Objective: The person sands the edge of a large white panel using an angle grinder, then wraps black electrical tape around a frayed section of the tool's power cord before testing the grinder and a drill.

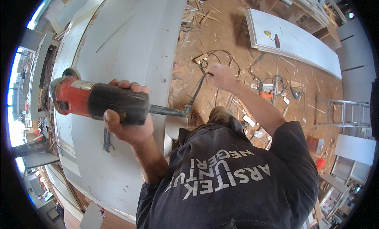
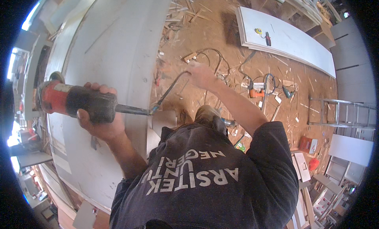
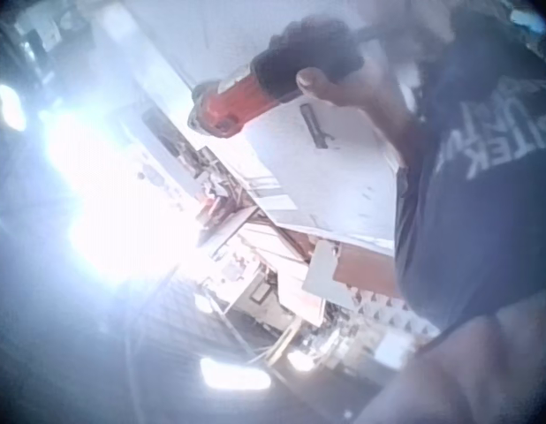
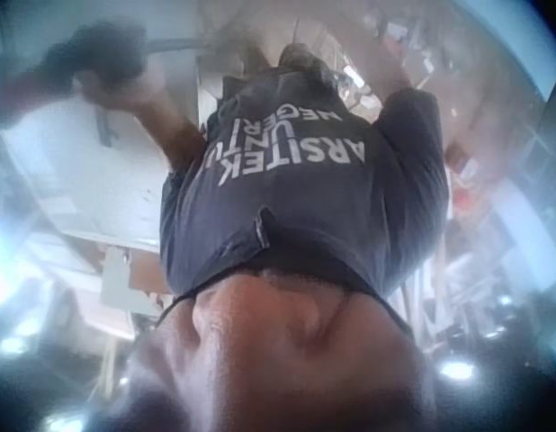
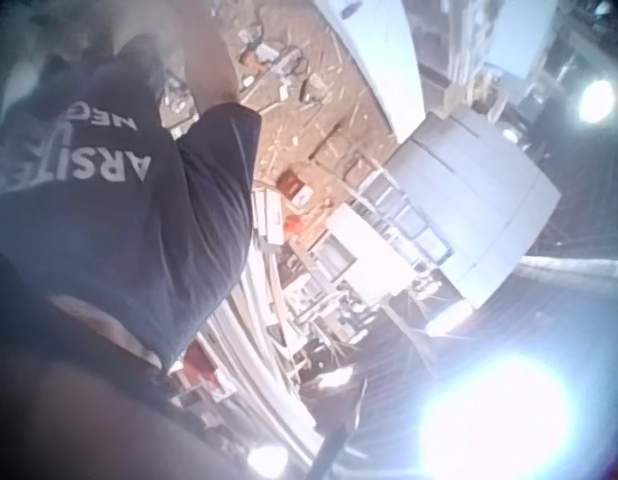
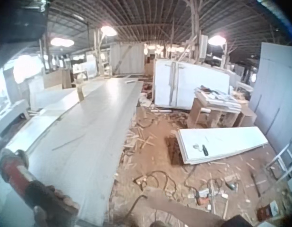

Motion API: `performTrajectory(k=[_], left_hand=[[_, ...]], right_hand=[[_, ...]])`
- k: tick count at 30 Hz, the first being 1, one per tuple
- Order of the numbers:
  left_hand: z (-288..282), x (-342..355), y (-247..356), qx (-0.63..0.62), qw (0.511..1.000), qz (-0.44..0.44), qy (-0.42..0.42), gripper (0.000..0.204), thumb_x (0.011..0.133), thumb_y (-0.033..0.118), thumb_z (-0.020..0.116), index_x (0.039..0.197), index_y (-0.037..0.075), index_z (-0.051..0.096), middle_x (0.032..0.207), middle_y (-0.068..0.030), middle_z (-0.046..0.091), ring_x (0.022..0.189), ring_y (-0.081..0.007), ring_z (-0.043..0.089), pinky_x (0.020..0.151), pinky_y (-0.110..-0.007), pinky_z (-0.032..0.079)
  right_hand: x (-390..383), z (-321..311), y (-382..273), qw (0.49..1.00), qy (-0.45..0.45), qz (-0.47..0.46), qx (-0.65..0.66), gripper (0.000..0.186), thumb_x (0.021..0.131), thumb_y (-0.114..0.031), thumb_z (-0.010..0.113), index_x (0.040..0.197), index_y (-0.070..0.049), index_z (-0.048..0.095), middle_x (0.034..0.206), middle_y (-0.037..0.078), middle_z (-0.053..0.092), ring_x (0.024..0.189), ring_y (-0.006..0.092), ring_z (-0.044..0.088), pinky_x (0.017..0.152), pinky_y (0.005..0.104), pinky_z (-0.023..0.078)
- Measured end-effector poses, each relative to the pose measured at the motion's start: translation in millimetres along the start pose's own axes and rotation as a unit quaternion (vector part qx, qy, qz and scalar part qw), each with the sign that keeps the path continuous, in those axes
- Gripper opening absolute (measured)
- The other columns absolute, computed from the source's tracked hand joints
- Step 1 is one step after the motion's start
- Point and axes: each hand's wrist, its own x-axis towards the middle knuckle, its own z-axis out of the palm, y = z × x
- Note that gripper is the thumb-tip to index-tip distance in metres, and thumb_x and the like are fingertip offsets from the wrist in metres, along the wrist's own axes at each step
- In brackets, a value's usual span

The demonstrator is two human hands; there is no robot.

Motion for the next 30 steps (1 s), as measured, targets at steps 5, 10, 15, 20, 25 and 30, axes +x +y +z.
performTrajectory(k=[5, 10, 15, 20, 25, 30], left_hand=[[0.3, 36.1, -15.7, -0.025, 0.994, -0.023, -0.108, 0.073, 0.079, 0.041, 0.074, 0.134, 0.003, 0.043, 0.117, -0.0113, 0.059, 0.101, -0.0267, 0.058, 0.091, -0.045, 0.044], [26.3, 55.7, -41.2, 0.070, 0.997, 0.019, -0.025, 0.079, 0.076, 0.049, 0.072, 0.130, 0.000, 0.043, 0.110, -0.0120, 0.054, 0.095, -0.0256, 0.053, 0.086, -0.043, 0.040], [27.7, 86.0, -47.2, 0.014, 0.991, 0.020, -0.134, 0.075, 0.079, 0.044, 0.072, 0.134, 0.001, 0.043, 0.118, -0.0126, 0.056, 0.103, -0.0276, 0.055, 0.092, -0.045, 0.041], [39.8, 99.3, -55.3, 0.000, 0.989, 0.026, -0.148, 0.073, 0.082, 0.041, 0.071, 0.136, 0.002, 0.042, 0.122, -0.0136, 0.057, 0.106, -0.0284, 0.057, 0.095, -0.045, 0.042], [51.6, 103.8, -60.0, 0.023, 0.997, 0.050, -0.055, 0.077, 0.073, 0.039, 0.076, 0.129, -0.002, 0.042, 0.114, -0.0151, 0.052, 0.104, -0.0299, 0.053, 0.095, -0.047, 0.040], [50.2, 106.5, -75.5, 0.012, 0.993, 0.097, -0.072, 0.067, 0.082, 0.036, 0.070, 0.133, 0.002, 0.043, 0.120, -0.0160, 0.059, 0.108, -0.0305, 0.059, 0.101, -0.050, 0.043]], right_hand=[[63.7, -53.6, 22.5, 0.966, 0.259, 0.000, -0.020, 0.013, 0.086, -0.008, 0.066, 0.077, -0.004, 0.058, 0.068, 0.012, 0.051, 0.065, 0.0288, 0.059, 0.058, 0.0339, 0.049], [93.0, -139.7, 34.6, 0.901, 0.341, 0.223, 0.149, 0.007, 0.087, -0.004, 0.068, 0.089, -0.002, 0.062, 0.084, 0.011, 0.064, 0.074, 0.0244, 0.065, 0.065, 0.0298, 0.051], [71.6, -151.9, 67.5, 0.992, 0.110, -0.054, -0.030, 0.023, 0.081, 0.004, 0.061, 0.102, -0.005, 0.064, 0.106, 0.014, 0.066, 0.092, 0.0338, 0.067, 0.077, 0.0375, 0.055], [57.1, -139.2, 96.5, 0.997, -0.021, -0.020, -0.071, 0.029, 0.082, 0.005, 0.058, 0.108, -0.008, 0.061, 0.104, 0.011, 0.068, 0.091, 0.0332, 0.068, 0.075, 0.0385, 0.057], [80.2, -158.0, 116.7, 0.992, 0.090, -0.016, -0.087, 0.028, 0.079, 0.003, 0.062, 0.105, -0.009, 0.064, 0.095, 0.011, 0.069, 0.084, 0.0313, 0.069, 0.069, 0.0378, 0.056], [94.5, -233.5, 84.0, 0.917, 0.369, 0.055, -0.139, 0.013, 0.081, -0.007, 0.071, 0.094, -0.009, 0.067, 0.085, 0.013, 0.069, 0.079, 0.0302, 0.069, 0.064, 0.0366, 0.054]])
